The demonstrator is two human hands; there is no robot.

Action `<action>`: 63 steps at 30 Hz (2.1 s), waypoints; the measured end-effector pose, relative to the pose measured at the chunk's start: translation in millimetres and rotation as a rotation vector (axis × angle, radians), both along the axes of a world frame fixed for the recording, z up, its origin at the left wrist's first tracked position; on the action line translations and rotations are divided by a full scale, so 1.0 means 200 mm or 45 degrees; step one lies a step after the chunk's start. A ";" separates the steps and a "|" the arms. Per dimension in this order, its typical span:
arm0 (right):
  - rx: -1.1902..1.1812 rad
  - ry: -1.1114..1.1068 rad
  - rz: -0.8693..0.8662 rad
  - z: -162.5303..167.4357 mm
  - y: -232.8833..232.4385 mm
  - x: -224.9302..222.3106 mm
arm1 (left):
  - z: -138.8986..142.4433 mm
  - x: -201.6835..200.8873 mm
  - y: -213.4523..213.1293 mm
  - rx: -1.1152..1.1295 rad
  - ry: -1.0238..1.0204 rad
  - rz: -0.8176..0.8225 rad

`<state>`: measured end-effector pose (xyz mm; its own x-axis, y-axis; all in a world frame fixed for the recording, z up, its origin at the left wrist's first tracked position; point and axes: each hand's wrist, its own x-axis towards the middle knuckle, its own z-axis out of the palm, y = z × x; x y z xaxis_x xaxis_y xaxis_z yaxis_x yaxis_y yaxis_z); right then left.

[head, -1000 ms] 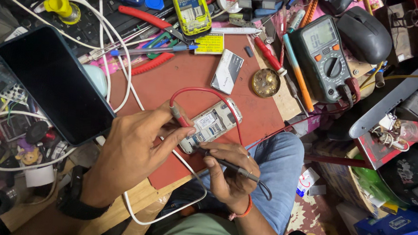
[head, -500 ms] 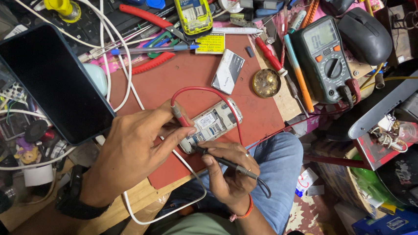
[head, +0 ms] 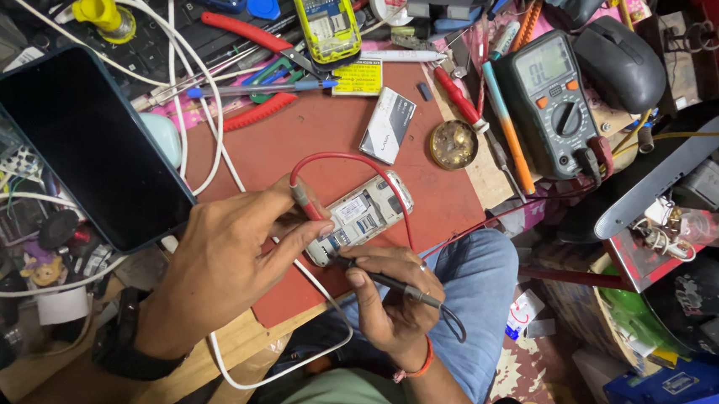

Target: The person uses multimeter probes to test the battery contacts on a disassembled yellow feature phone, then inserts the battery and closes the back cover. The phone powers on and the person navigates the menu and dials a number to verify functionality.

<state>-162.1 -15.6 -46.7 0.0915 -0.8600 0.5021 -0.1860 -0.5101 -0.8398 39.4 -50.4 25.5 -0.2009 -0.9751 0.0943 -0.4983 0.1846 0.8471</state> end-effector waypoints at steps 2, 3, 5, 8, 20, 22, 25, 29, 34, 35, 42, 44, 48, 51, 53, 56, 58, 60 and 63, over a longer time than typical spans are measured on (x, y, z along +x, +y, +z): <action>-0.003 0.002 -0.004 0.00 0.00 0.00 | -0.01 0.00 0.00 -0.006 0.004 0.002; -0.006 0.003 -0.005 0.00 0.00 0.00 | -0.01 0.00 0.00 -0.008 0.006 0.002; -0.009 0.008 -0.009 0.00 0.00 0.00 | -0.02 0.00 0.00 -0.015 -0.009 0.001; -0.008 0.018 -0.011 -0.02 0.01 -0.01 | -0.02 0.00 0.00 -0.026 -0.012 -0.003; -0.231 -0.714 -0.336 0.07 -0.01 -0.14 | 0.08 -0.02 0.07 -0.248 0.038 0.164; -0.117 -0.558 -0.504 0.16 -0.10 -0.17 | 0.09 -0.03 0.09 -0.358 0.066 0.207; 0.018 -0.068 -0.170 0.32 -0.30 -0.15 | 0.10 -0.05 0.12 -0.485 0.113 0.245; -0.217 0.517 -0.078 0.43 -0.57 0.09 | 0.09 -0.06 0.16 -0.566 0.204 0.236; -0.253 0.831 -0.167 0.47 -0.67 0.29 | 0.08 -0.07 0.19 -0.515 0.329 0.271; -0.259 0.857 -0.192 0.47 -0.68 0.30 | 0.08 -0.07 0.19 -0.489 0.338 0.278; -0.374 0.781 -0.344 0.46 -0.73 0.27 | 0.06 -0.04 0.22 -0.466 0.417 0.252; -0.245 0.510 -0.319 0.46 -0.67 0.20 | 0.06 -0.04 0.21 -0.506 0.397 0.250; -0.011 0.107 -0.207 0.43 -0.48 0.05 | 0.04 -0.05 0.21 -0.521 0.401 0.196; -0.081 0.254 -0.338 0.37 -0.32 -0.05 | 0.03 -0.06 0.21 -0.419 0.350 0.198; -0.074 0.202 -0.361 0.34 -0.25 -0.10 | 0.02 -0.06 0.21 -0.413 0.331 0.180; -0.018 0.140 -0.369 0.29 -0.12 -0.18 | 0.03 -0.06 0.21 -0.460 0.275 0.163; 0.010 0.125 -0.340 0.26 -0.03 -0.21 | 0.05 -0.07 0.21 -0.509 0.247 0.151; 0.016 0.132 -0.289 0.22 0.05 -0.22 | 0.05 -0.07 0.21 -0.553 0.240 0.130; 0.070 -0.003 -0.282 0.14 0.11 -0.16 | 0.06 -0.09 0.21 -0.551 0.251 0.101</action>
<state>-193.6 6.4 -19.4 -0.1041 -0.8850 0.4537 -0.2861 -0.4103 -0.8659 21.7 -7.5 37.0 -0.0652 -0.8496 0.5235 -0.3629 0.5088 0.7806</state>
